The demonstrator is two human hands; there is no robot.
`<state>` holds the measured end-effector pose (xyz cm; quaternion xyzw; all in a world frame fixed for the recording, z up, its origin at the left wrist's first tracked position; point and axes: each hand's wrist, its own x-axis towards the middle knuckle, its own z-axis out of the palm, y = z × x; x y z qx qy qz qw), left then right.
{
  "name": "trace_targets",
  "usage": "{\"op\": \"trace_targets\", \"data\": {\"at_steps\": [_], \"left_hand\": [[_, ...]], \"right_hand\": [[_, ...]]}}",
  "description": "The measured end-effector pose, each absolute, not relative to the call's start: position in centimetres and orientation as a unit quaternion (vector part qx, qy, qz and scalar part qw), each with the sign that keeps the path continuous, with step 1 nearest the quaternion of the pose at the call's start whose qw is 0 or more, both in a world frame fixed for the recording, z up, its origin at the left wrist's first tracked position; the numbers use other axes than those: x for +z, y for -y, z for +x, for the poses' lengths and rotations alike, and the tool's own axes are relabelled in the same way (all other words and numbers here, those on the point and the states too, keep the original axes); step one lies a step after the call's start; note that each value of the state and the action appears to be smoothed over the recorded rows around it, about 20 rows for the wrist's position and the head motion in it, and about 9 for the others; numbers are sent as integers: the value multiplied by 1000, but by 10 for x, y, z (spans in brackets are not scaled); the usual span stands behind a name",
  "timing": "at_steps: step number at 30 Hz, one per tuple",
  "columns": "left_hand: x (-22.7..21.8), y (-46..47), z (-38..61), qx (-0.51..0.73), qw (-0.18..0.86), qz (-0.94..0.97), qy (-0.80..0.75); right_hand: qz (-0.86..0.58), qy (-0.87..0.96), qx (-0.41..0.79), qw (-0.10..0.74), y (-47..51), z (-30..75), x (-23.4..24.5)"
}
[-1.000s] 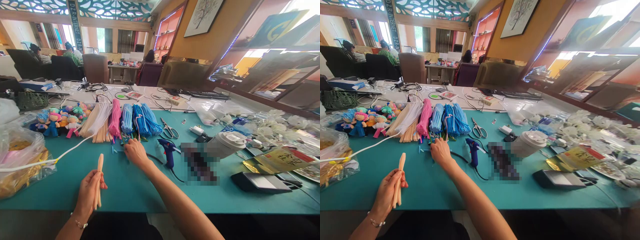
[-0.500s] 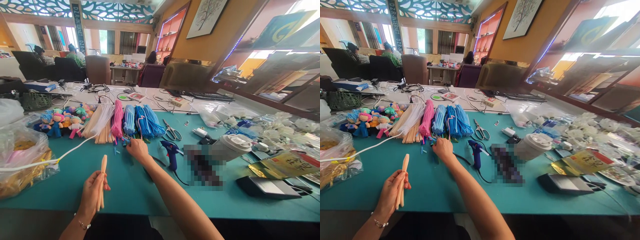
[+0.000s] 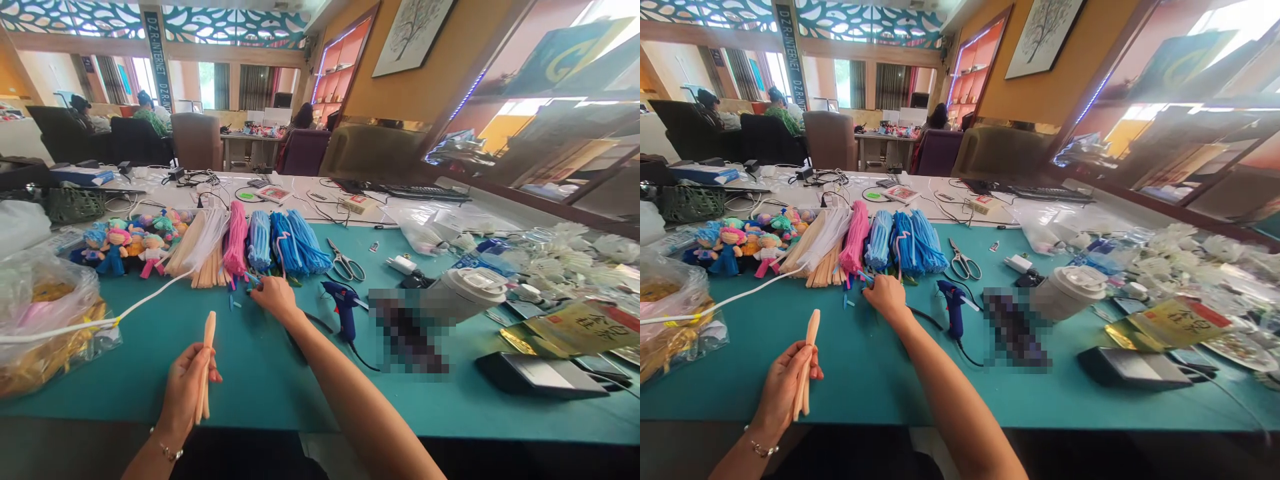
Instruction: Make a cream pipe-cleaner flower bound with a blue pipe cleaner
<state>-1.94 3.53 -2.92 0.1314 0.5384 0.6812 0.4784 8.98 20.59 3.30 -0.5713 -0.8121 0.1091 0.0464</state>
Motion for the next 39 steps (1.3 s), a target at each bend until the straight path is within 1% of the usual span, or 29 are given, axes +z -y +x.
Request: {"op": "trace_targets", "data": {"at_steps": [7,15,19,25,29,32,35,39], "left_hand": [[-33,-33,-20,681,473,149,-538],[-31,-34,-21,681,461,167,-544],[-31,-32,-22,675,465,174,-546],[-22,-32,-22,675,476,158,-541],[-13,-32,-17,672,472,139,-554],[-7,-28,-8,666,477,146,-555],[-4,-21,5,648,496,165,-554],[-4,-12,18,629,496,201,-564]], "right_hand": [[-554,818,128,83,-190,104,47],[-607,767,125,164,-248,95,88],[-599,765,127,198,-246,102,98],[-521,808,167,218,-171,133,70],[-358,855,232,293,-125,156,47],[-289,852,277,337,-101,165,38],[-267,842,301,360,-82,166,34],[-296,827,298,374,-65,166,27]]}}
